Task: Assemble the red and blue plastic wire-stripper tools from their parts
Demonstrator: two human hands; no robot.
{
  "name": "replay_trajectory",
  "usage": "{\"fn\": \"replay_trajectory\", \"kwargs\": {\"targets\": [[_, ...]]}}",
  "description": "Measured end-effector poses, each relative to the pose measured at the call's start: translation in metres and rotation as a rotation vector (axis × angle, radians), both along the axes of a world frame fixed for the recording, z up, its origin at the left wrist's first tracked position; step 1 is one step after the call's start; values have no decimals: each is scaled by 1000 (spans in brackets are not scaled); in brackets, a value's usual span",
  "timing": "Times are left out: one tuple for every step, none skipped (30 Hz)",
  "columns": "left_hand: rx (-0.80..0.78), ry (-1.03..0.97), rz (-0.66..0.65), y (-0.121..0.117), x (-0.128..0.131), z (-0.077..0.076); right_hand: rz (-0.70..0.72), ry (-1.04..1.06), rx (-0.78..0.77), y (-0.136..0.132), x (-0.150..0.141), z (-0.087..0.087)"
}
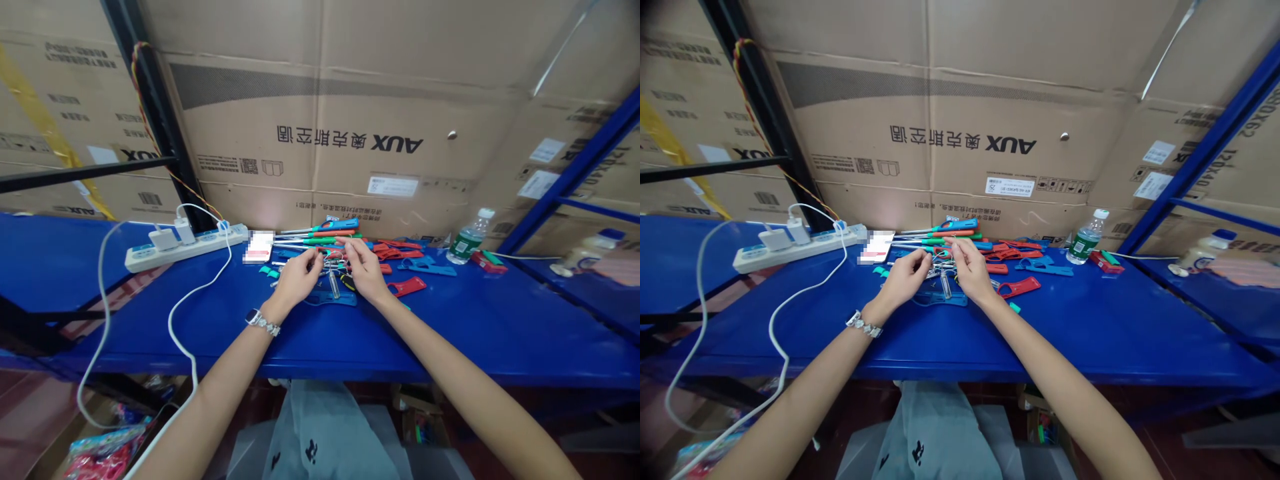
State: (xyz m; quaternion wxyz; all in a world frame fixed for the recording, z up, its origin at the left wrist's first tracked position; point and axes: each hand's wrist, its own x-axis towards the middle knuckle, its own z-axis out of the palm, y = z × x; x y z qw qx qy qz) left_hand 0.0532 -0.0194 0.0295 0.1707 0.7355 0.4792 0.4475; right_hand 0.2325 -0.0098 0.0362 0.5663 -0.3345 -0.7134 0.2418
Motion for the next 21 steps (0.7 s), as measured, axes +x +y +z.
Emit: {"fn": "replay_trajectory", "kwargs": {"targets": [[-2,2,2,0,0,0,38,46,-58,0,0,0],[-5,3,2,0,0,0,77,85,-116,0,0,0],[-6,3,0,0,0,0,110,119,-168,-1,1,1],[-6,4,-5,-1,0,-1,136,148,-215,-1,1,1],[-6,5,-10,-1,0,-1,158,173,-261,-2,2,2],[-6,7,-15,-1,0,-1,182,195,-311,-3,3,3],[-7,10,-18,-2,0,0,207,217,-363,-3,4,4],[-9,13,-20,-2,-1,0,233,232,-414,-4,4,5],[-10,17,-22,-3,-1,0,256,234,-459,-4,5,6],[-10,21,-23,-3,-1,0,265,221,-487,-4,5,6],[-8,27,-25,-3,-1,0,254,188,-490,-5,6,6],[-6,34,-27,-3,-2,0,220,140,-465,-5,6,6],[-5,43,-28,-3,-3,0,166,79,-414,-5,6,5],[-7,52,-34,-3,-4,0,103,9,-342,-5,6,4],[-13,62,-44,-2,-4,-1,38,-69,-257,-5,6,3],[-23,71,-59,-2,-5,-1,-19,-150,-171,-5,6,1],[-35,78,-79,-2,-6,-1,-67,-226,-99,-6,6,0],[-47,82,-105,-2,-7,-1,-106,-291,-45,-6,6,-1],[-55,82,-131,-2,-8,-1,-136,-339,-11,-6,6,-2],[-58,75,-155,-3,-9,0,-159,-364,3,-6,7,-3],[-59,62,-175,-3,-9,1,-173,-367,-1,-7,7,-4]]}}
